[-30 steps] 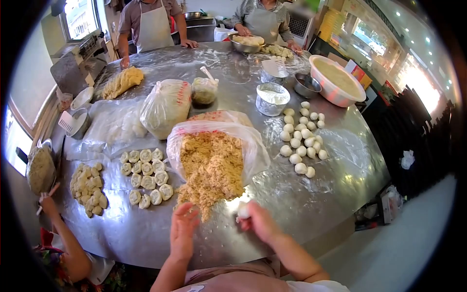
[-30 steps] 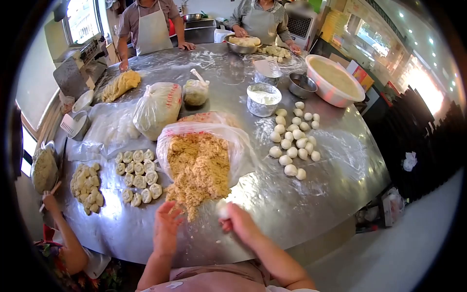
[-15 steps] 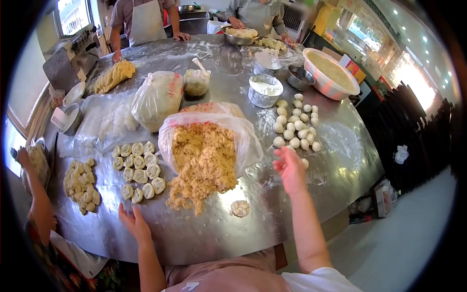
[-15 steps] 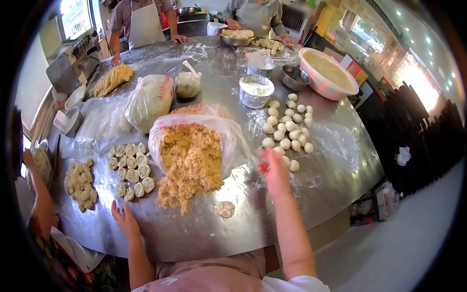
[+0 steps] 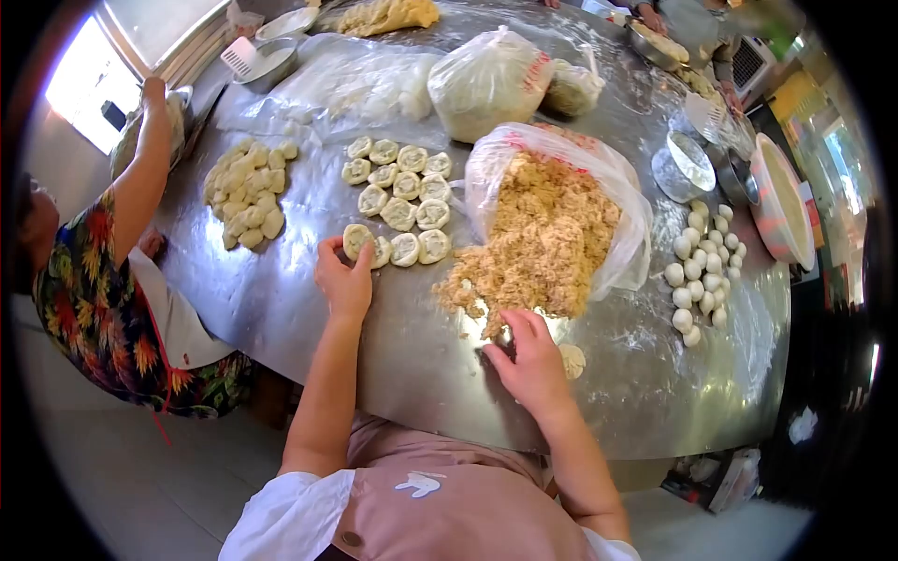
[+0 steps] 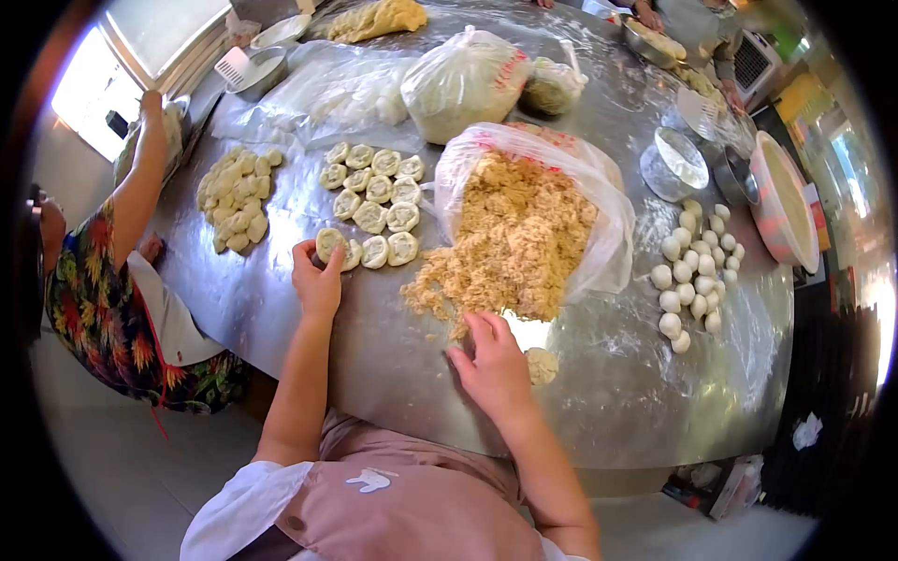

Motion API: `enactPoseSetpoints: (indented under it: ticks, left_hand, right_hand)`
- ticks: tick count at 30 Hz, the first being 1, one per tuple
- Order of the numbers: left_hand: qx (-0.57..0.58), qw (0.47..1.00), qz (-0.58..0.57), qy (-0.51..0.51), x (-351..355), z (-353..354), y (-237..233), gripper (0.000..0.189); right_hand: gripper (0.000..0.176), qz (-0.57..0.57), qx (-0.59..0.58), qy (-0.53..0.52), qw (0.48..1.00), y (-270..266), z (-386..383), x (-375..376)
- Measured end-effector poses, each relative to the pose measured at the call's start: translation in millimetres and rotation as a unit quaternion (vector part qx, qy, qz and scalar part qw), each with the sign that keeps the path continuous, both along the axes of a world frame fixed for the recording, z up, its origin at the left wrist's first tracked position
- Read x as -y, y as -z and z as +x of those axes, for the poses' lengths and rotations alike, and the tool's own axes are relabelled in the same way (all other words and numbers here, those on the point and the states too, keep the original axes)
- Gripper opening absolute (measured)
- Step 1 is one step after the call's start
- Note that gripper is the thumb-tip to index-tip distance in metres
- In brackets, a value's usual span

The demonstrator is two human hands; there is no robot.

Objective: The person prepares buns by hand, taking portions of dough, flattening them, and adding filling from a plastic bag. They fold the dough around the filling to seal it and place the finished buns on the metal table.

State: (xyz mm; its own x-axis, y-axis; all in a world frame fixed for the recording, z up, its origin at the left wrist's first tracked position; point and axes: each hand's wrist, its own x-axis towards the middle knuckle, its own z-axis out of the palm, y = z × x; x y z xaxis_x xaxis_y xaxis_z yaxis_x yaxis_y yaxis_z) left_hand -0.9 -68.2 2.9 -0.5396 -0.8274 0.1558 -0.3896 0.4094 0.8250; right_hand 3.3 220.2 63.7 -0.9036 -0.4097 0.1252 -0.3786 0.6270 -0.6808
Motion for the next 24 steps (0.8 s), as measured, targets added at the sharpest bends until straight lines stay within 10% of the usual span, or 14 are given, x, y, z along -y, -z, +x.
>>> enactPoseSetpoints:
  ticks: [8,12,16,24]
  left_hand:
    - [-0.282,0.891,0.357,0.019,-1,29,-16,0.036]
    - [-0.251,0.768,0.572,0.139,-13,63,-41,0.040]
    - [-0.246,0.670,0.673,0.192,-34,67,-46,0.035]
    - [-0.107,0.606,0.739,0.275,-86,61,-71,0.031]
  right_hand:
    - [0.036,0.085,0.007,-0.019,0.996,30,-18,11]
    - [0.044,0.027,0.178,0.007,0.984,-6,-10,-5]
    - [0.040,0.046,0.036,-0.020,0.998,8,-6,-11]
    - [0.028,-0.058,0.110,0.044,0.991,0,-15,3]
